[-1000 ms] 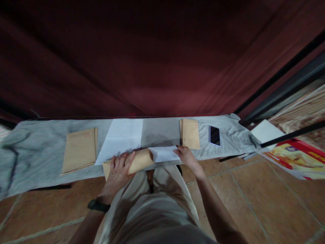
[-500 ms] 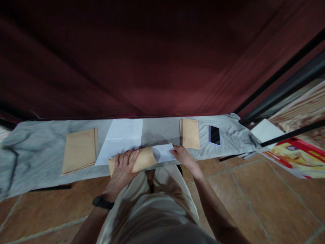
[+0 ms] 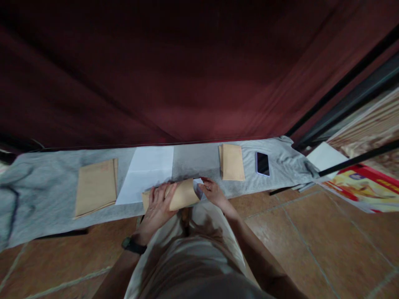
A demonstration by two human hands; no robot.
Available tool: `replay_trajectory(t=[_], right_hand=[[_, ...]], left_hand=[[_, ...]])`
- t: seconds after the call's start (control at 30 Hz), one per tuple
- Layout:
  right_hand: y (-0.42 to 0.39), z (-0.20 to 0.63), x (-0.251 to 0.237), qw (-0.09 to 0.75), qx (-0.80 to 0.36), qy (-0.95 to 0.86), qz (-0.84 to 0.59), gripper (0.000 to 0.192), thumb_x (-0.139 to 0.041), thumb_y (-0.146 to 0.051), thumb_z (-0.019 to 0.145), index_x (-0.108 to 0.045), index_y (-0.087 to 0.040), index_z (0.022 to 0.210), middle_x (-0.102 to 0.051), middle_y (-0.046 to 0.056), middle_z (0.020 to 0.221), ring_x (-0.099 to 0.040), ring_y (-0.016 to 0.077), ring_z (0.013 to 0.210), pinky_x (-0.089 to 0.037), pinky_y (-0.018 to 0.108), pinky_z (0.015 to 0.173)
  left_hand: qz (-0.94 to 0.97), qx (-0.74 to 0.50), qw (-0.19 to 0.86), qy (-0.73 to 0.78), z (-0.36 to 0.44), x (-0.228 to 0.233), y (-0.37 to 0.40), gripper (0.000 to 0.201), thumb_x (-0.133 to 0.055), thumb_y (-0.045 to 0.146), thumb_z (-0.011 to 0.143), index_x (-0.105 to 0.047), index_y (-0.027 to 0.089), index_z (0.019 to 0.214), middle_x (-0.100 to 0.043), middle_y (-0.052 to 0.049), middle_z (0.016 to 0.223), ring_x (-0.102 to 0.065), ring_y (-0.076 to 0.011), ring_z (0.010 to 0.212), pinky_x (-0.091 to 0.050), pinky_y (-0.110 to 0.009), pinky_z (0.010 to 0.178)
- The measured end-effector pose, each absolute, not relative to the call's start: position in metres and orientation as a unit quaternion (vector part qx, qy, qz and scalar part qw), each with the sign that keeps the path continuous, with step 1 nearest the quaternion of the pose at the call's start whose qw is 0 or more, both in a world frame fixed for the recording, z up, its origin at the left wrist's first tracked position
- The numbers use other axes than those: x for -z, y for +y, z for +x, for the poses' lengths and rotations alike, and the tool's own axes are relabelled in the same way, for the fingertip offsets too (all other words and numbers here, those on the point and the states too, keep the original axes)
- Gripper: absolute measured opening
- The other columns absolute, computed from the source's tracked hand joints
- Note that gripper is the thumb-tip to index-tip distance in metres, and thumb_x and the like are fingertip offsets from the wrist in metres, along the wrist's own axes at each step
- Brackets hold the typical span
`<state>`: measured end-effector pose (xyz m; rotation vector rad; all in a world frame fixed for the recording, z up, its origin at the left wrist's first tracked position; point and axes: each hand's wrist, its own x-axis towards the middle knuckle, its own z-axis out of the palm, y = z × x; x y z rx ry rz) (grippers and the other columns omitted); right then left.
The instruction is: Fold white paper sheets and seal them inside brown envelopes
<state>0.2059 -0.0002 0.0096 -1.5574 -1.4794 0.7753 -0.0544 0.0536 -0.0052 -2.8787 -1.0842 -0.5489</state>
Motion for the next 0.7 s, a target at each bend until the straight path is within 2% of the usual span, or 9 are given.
replay_trajectory(t=[0.13, 0.23, 0.3, 0.37, 0.43, 0.53, 0.7], right_hand=[[0.002, 0.203, -0.003, 0.410, -0.321, -0.607, -0.601, 0.036, -0.053, -0.032, 0.097, -0.067, -0.021, 0.066, -0.074, 0.011, 0.117, -0.062, 0.0242, 0.124, -0.050, 0.036, 0.100], [0.004, 0.202, 0.002, 0.402, -0.297, -0.598, -0.626, 0.025, -0.054, -0.027, 0.097, -0.073, -0.022, 0.082, -0.072, 0.010, 0.124, -0.063, 0.0238, 0.122, -0.048, 0.038, 0.105], [0.005, 0.204, 0.005, 0.388, -0.293, -0.595, -0.640, 0.021, -0.053, -0.024, 0.097, -0.074, -0.022, 0.097, -0.074, 0.009, 0.119, -0.066, 0.0229, 0.115, -0.049, 0.036, 0.103], [0.007, 0.205, 0.007, 0.369, -0.304, -0.600, -0.641, 0.022, -0.053, -0.024, 0.097, -0.074, -0.022, 0.103, -0.076, 0.008, 0.108, -0.070, 0.0215, 0.103, -0.052, 0.033, 0.094], [0.009, 0.206, 0.009, 0.359, -0.311, -0.614, -0.631, 0.021, -0.053, -0.024, 0.098, -0.074, -0.022, 0.096, -0.076, 0.005, 0.096, -0.070, 0.0196, 0.090, -0.053, 0.030, 0.084], [0.013, 0.204, 0.012, 0.374, -0.288, -0.637, -0.609, 0.021, -0.056, -0.024, 0.096, -0.071, -0.022, 0.081, -0.074, 0.004, 0.085, -0.068, 0.0189, 0.085, -0.053, 0.029, 0.078], [0.016, 0.200, 0.014, 0.385, -0.271, -0.617, -0.631, 0.019, -0.057, -0.021, 0.094, -0.071, -0.020, 0.081, -0.073, 0.005, 0.087, -0.067, 0.0173, 0.079, -0.051, 0.026, 0.072]], left_hand=[[-0.921, 0.179, 0.003, -0.346, -0.051, 0.005, 0.054, 0.094, -0.071, 0.031, 0.080, -0.025, 0.013, 0.159, -0.048, -0.025, 0.148, -0.043, -0.0401, 0.140, -0.024, -0.061, 0.119], [-0.920, 0.189, -0.005, -0.343, -0.048, 0.003, 0.053, 0.092, -0.072, 0.032, 0.080, -0.027, 0.014, 0.158, -0.049, -0.024, 0.147, -0.043, -0.0395, 0.140, -0.023, -0.061, 0.120], [-0.922, 0.193, -0.012, -0.337, -0.047, 0.003, 0.053, 0.090, -0.071, 0.032, 0.081, -0.028, 0.014, 0.158, -0.051, -0.024, 0.145, -0.044, -0.0387, 0.139, -0.023, -0.061, 0.120], [-0.922, 0.196, -0.017, -0.332, -0.046, 0.003, 0.053, 0.090, -0.071, 0.031, 0.081, -0.029, 0.015, 0.158, -0.052, -0.023, 0.144, -0.046, -0.0381, 0.138, -0.023, -0.061, 0.120], [-0.923, 0.199, -0.019, -0.329, -0.046, 0.003, 0.053, 0.091, -0.072, 0.031, 0.081, -0.028, 0.015, 0.158, -0.053, -0.023, 0.142, -0.047, -0.0381, 0.137, -0.024, -0.061, 0.120], [-0.925, 0.199, -0.014, -0.323, -0.045, 0.004, 0.054, 0.093, -0.072, 0.031, 0.081, -0.025, 0.014, 0.159, -0.051, -0.024, 0.142, -0.046, -0.0385, 0.137, -0.026, -0.061, 0.119], [-0.928, 0.196, -0.010, -0.316, -0.041, 0.005, 0.057, 0.095, -0.074, 0.035, 0.081, -0.025, 0.014, 0.159, -0.051, -0.025, 0.143, -0.045, -0.0382, 0.138, -0.025, -0.061, 0.119]])
